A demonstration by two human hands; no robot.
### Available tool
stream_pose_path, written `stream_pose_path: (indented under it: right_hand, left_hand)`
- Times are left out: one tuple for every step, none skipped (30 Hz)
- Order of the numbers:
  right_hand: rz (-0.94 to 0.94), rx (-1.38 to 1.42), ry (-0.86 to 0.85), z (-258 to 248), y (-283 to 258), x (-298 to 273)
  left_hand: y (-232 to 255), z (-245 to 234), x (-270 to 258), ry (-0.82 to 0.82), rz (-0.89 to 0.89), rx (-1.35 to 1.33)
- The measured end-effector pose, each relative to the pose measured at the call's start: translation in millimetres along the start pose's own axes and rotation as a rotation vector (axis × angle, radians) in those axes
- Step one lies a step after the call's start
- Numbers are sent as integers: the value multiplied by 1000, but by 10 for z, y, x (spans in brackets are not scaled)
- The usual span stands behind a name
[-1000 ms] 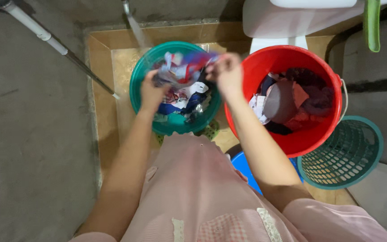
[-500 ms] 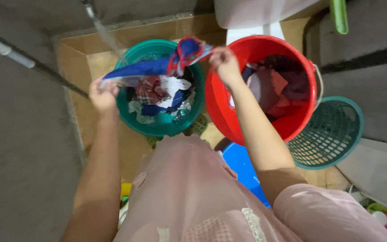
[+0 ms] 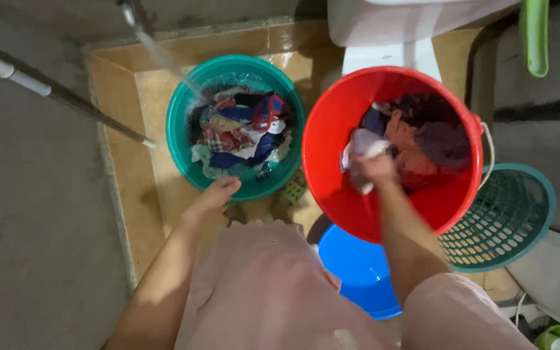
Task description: The person transfers clothes from a red bucket into a green basin under a running water tap. They pick up individual items one at a time, place them in the basin, and rearrange the containers on the floor.
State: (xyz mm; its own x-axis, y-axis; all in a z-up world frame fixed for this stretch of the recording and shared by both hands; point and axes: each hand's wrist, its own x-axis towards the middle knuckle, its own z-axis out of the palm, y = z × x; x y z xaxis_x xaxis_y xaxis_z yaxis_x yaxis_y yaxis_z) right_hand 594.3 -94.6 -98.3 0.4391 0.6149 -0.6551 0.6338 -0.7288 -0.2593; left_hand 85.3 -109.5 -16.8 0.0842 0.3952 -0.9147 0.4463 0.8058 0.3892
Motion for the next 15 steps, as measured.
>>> stream_pose_path:
  right_hand:
    - [-74, 106, 123, 309, -331, -305]
    - [-151, 211, 244, 477, -682, -619]
    - [-165, 214, 93, 524, -1008, -958]
    - [-372, 614, 84, 496, -1268, -1344]
    - [-384, 814, 6, 406, -1578, -1631]
    - [-393, 1013, -75, 294, -1860, -1873]
    - [-459, 1042, -111, 168, -2091, -2045]
    - [-526, 1069, -146, 77, -2315, -2138]
    - [-580, 1145, -179, 37, -2522, -2162]
    - [-634, 1220, -212, 36, -2683, -2113]
    - [-549, 1198, -205, 82, -2754, -2015]
    - [-464, 1177, -198, 175, -2781, -1860]
    - [-380, 1154, -192, 279, -2743, -1644]
    - [-323, 1119, -124, 378, -2621, -1372]
    - [-266, 1082, -61, 484, -2437, -1071]
  left_hand:
    - [92, 10, -13, -31, -4, -47]
    - [178, 43, -44, -45, 10, -83]
    - [254, 77, -97, -59, 22, -119]
    - [342, 98, -152, -73, 33, -155]
    - [472, 98, -184, -69, 53, -246]
    - [612, 96, -215, -65, 74, -336]
    - [748, 96, -245, -32, 92, -471]
    - [876, 59, -272, 1, 109, -605]
    - [1004, -23, -282, 41, 183, -682]
    - [1119, -103, -264, 81, 257, -760]
    - [1165, -115, -230, 112, 328, -837]
    - [1144, -154, -199, 117, 427, -815]
    - [1108, -239, -161, 122, 527, -793]
    - [1079, -309, -104, 125, 627, -771]
    - [1032, -367, -56, 211, 668, -660]
